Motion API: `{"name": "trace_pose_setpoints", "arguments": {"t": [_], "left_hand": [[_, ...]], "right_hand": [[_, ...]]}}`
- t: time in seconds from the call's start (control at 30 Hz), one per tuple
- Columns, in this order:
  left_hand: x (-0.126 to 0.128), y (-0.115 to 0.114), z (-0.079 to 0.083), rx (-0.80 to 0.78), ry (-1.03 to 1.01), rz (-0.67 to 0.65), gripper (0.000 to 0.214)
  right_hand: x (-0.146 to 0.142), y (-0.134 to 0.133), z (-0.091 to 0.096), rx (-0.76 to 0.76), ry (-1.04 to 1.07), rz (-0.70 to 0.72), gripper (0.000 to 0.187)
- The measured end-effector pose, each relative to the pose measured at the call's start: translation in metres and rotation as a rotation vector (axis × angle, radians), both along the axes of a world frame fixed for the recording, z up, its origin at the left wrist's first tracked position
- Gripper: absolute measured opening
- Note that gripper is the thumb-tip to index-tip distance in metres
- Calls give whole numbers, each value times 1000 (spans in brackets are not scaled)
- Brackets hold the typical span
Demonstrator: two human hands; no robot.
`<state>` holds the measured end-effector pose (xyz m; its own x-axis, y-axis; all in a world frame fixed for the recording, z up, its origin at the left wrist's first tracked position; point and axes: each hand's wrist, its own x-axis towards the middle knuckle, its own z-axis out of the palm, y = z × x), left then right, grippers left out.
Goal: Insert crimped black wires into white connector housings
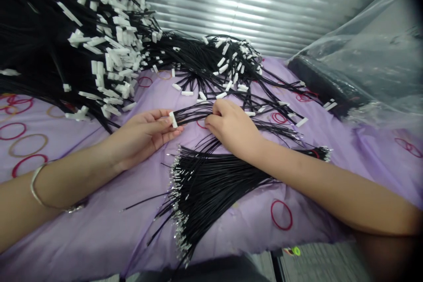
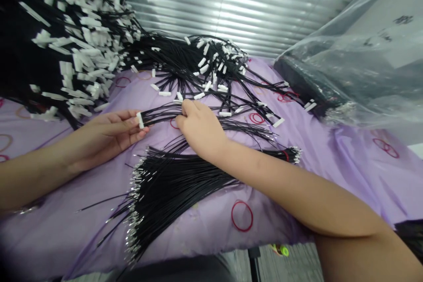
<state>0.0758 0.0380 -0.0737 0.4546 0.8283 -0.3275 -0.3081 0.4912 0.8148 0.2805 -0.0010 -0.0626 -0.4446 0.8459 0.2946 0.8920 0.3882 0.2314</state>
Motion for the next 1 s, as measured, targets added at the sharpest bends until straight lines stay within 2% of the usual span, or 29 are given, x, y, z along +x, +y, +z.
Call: {"name": "trace_pose_setpoints", "arguments": {"t": [0.23,0.47,0.73,0.83,1.0], "left_hand": [[0,-1,0,7,25,18,11],[0,0,1,9,15,14,13],[0,1,-1,12,26,11,12],[0,0,0,4,20,14,13],[0,2,-1,-4,19,16,13]], "right_hand": [[1,-1,1,52,-10,5,20],[-2,-9,3,309,-63,56,28],[0,0,-5,160,-46,-5,23],[0,-1,-5,207,-47,4,24],[0,-4,-3,376,-33,40,21]]}}
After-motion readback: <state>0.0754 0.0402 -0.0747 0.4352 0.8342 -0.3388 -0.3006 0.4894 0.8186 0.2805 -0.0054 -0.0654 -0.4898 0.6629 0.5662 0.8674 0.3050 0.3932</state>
